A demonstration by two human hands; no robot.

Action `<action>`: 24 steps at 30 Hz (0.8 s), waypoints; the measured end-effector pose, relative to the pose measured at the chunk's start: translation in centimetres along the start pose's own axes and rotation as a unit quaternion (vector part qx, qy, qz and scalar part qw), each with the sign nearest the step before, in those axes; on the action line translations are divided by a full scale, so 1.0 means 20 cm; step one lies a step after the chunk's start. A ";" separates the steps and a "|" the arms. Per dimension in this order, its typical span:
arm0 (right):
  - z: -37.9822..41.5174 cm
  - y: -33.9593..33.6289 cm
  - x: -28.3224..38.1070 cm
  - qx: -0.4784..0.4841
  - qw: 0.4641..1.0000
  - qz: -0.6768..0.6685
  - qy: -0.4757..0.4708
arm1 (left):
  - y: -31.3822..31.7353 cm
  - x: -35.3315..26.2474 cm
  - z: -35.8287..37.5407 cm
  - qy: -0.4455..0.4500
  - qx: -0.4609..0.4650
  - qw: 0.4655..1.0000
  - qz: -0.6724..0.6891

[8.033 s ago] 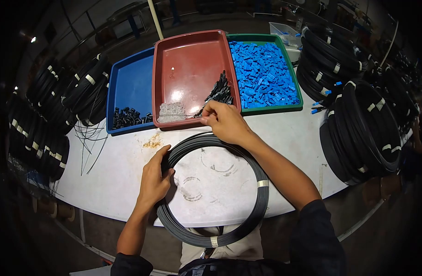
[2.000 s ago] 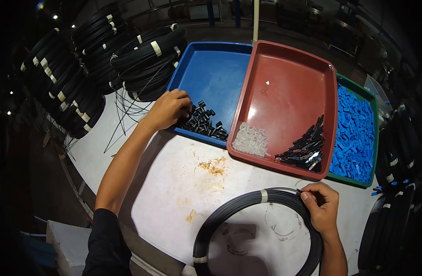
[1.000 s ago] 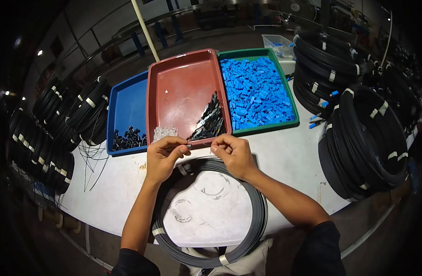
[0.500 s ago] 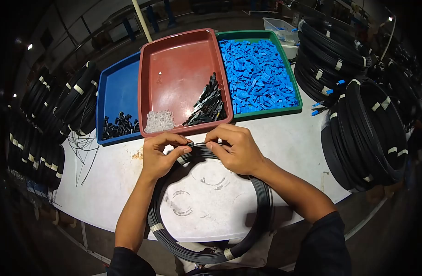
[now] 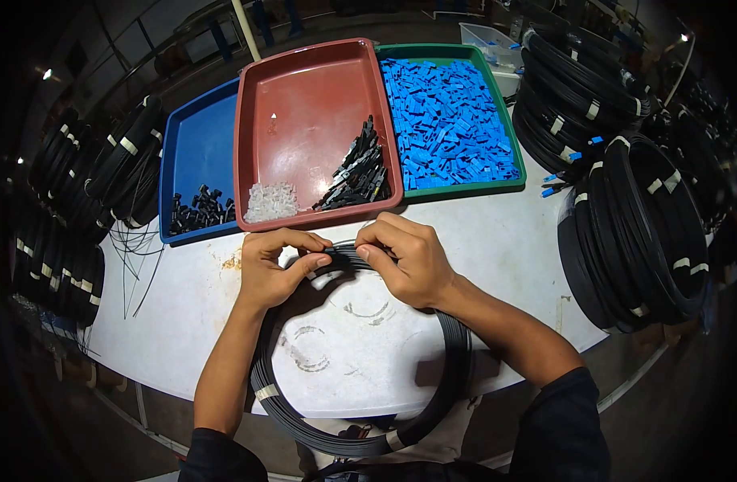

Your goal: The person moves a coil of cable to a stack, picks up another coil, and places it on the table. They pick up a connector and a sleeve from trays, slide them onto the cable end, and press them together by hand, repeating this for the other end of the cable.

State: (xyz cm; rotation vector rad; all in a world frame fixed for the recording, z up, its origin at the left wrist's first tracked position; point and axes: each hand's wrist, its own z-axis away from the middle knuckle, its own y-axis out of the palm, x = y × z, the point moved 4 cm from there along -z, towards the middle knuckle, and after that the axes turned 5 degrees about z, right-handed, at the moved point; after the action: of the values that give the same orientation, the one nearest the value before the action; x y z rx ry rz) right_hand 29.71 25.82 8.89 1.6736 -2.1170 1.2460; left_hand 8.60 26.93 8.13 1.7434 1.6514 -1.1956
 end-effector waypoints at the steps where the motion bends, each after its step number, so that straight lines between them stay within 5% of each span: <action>1: 0.00 0.00 0.00 0.000 1.000 0.000 0.000 | 0.00 0.00 0.00 0.002 0.001 1.000 0.003; 21: 0.02 0.04 0.04 -0.003 0.984 0.133 -0.116 | 0.03 -0.02 0.01 0.032 0.051 0.995 -0.075; 24: 0.03 0.03 0.02 0.016 0.990 0.113 -0.078 | 0.04 -0.04 0.01 0.050 0.064 0.994 -0.075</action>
State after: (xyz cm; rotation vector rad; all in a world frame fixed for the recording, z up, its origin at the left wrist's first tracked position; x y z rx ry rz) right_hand 29.22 25.18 8.44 1.6301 -2.4514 1.2504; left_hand 9.37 26.21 8.46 1.8085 1.8281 -1.3269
